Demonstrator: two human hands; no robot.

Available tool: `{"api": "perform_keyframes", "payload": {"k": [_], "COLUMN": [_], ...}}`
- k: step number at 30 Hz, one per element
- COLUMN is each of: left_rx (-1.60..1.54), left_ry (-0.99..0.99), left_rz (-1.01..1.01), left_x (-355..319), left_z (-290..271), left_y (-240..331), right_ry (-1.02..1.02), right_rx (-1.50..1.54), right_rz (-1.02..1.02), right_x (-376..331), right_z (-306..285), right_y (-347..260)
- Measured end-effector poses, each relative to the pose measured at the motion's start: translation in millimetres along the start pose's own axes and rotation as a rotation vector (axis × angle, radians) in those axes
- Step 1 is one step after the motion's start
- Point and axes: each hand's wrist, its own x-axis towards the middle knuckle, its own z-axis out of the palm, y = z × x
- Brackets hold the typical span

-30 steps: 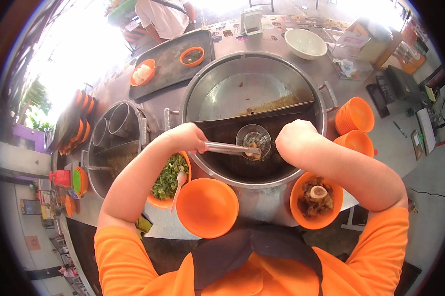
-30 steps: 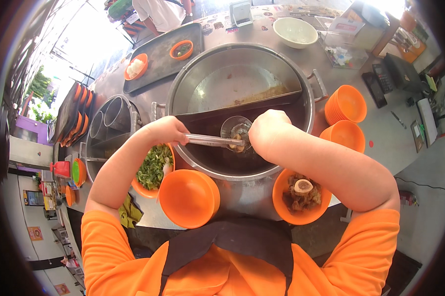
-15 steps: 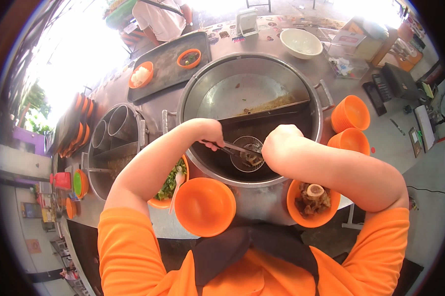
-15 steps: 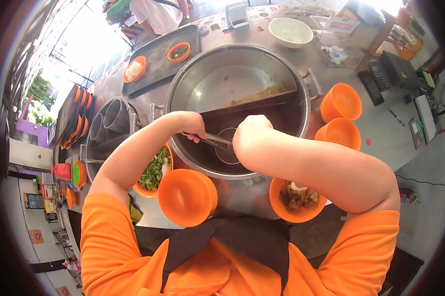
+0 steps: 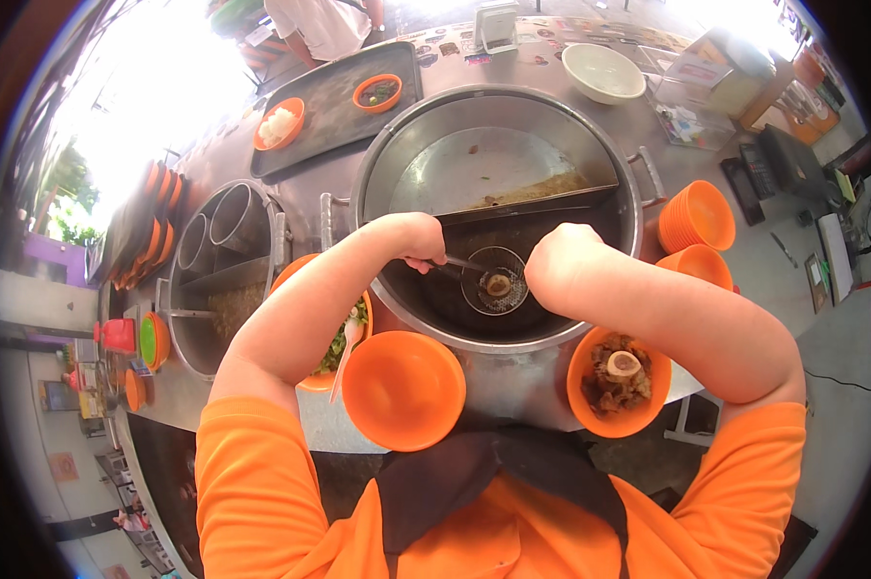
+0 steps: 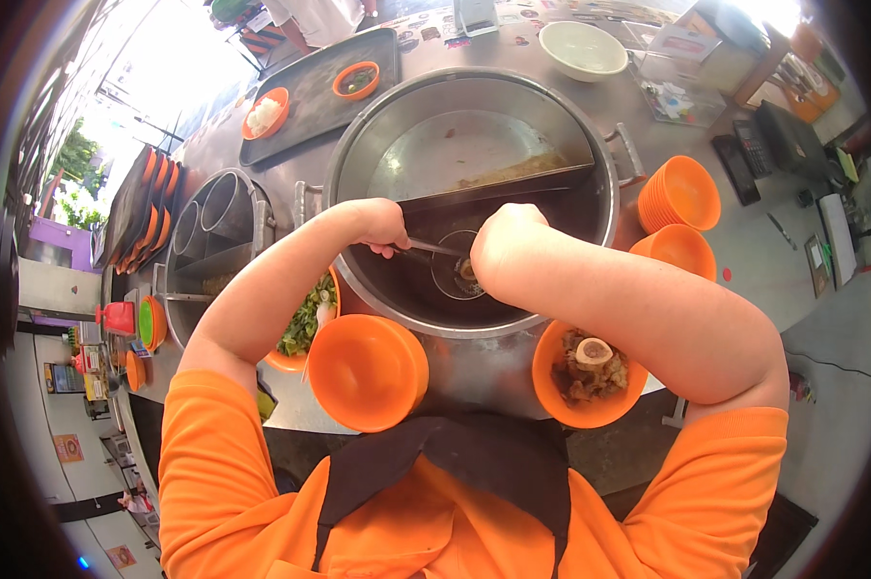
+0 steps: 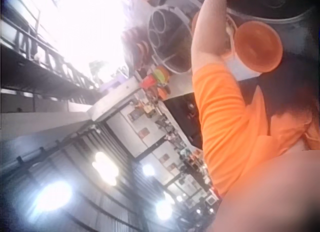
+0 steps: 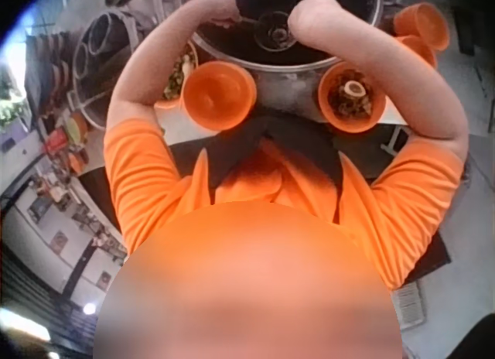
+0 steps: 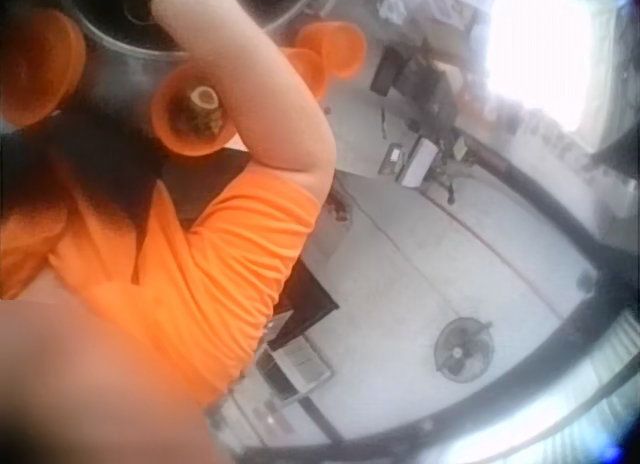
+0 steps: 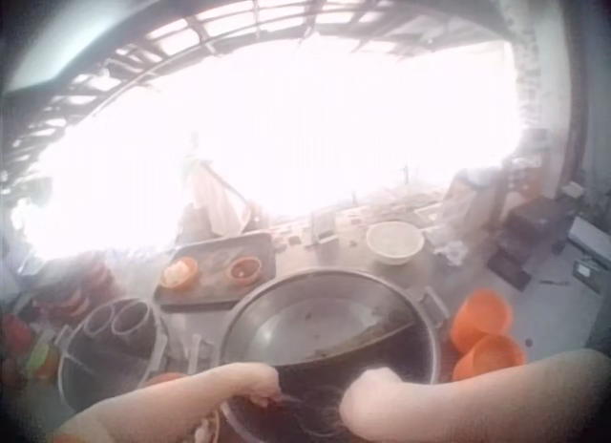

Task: The person assembles noodle bowls by scooping rice, adding cooked meat and offal, and ladling broth into orange bowls. They use tongs, a ladle, and a rice scoop to transfer ingredients from large pots and containers onto a serving tray.

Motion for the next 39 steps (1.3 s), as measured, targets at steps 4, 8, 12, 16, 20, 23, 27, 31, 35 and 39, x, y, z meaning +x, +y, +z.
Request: {"api": "perform_keyframes", "payload": {"k": [4,8,12,16,20,23,27,31,35,39], "left_rx": [0.215,0.313,0.364,0.37,0.394,0.428,0.444,0.458,0.536,0.587], "left_ry": [0.076,0.128,0.331,0.433,0.608,0.699,0.815,0.713,0.872,0.919], "left_rz": [0.028,0.0,0.07,0.033,0.059,0.084,0.122,0.114,0.225,0.324], "left_x": [-22.9,-54.7,-92.6,-120.7,-131.1,-132.5,-131.4,-123.3,-113.3,-105.4], "left_z": [-7.2,-13.1,-12.8,-5.0,13.5,26.1,37.6,40.1,45.5,54.1], "left_y": [6.6,6.1,-8.0,-26.8,-46.6,-62.5,-75.5,-75.5,-68.1,-59.6], "right_ry": [0.011,-0.009,0.004,0.002,0.014,0.003,0.038,0.041,0.026,0.016], "right_rx": [-0.009,0.011,-0.008,0.007,0.112,0.142,0.182,0.19,0.122,0.014], "right_rz": [-0.006,-0.001,-0.025,-0.038,-0.008,-0.03,-0.03,-0.042,-0.05,-0.07], "right_x": [9.3,34.1,80.3,136.3,187.1,216.2,235.1,235.6,209.3,149.5], "right_z": [-2.1,8.3,31.1,57.4,79.7,94.0,114.0,113.2,88.7,63.4], "right_y": [-1.2,1.3,2.9,0.4,-2.9,-4.7,-10.9,-12.5,-5.1,-0.8]}}
